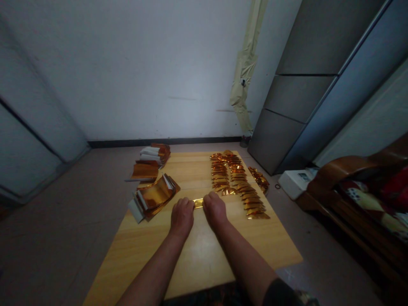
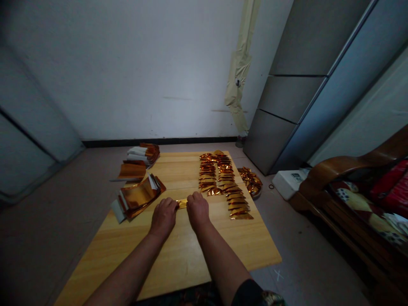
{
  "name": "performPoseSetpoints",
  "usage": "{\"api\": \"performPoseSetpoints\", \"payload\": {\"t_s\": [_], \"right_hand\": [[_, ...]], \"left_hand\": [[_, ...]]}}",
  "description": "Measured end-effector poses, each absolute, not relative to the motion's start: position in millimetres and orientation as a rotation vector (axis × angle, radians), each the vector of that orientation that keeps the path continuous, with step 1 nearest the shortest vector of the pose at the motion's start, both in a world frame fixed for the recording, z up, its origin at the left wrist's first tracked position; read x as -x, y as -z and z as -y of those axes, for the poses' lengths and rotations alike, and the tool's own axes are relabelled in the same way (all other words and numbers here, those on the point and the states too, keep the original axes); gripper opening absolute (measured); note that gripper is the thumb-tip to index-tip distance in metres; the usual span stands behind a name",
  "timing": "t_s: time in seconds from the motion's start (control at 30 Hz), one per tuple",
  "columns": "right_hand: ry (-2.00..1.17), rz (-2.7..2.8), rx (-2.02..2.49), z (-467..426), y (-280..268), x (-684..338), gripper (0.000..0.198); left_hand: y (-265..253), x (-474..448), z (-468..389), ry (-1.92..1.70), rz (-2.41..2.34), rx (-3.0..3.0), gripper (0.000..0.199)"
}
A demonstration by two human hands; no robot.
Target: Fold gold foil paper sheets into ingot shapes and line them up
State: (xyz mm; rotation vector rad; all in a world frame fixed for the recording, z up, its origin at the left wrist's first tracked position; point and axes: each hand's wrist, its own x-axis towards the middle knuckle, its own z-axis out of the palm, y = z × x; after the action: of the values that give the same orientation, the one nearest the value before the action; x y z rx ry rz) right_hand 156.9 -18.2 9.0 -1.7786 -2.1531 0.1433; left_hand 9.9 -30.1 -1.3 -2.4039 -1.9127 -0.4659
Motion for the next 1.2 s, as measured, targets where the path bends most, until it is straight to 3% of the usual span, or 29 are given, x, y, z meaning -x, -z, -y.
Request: {"api": "performPoseSetpoints", "payload": {"t_s": [0.47, 0.73, 1.2], "right_hand": [[-0.164, 2.118, 1.949, 27, -14, -144, 0.014], [-0.137, 1.990, 2.061, 31, -14, -129, 0.031], [-0.319, 1.885, 2.092, 27, -21, -135, 0.012]], "left_hand": [[-9, 4, 43, 0.504, 1.754, 2.490, 0.025], [-11, 8, 53, 0.557, 1.787, 2.506, 0.028], [-9, 8, 52, 0.549, 1.840, 2.490, 0.026]]}}
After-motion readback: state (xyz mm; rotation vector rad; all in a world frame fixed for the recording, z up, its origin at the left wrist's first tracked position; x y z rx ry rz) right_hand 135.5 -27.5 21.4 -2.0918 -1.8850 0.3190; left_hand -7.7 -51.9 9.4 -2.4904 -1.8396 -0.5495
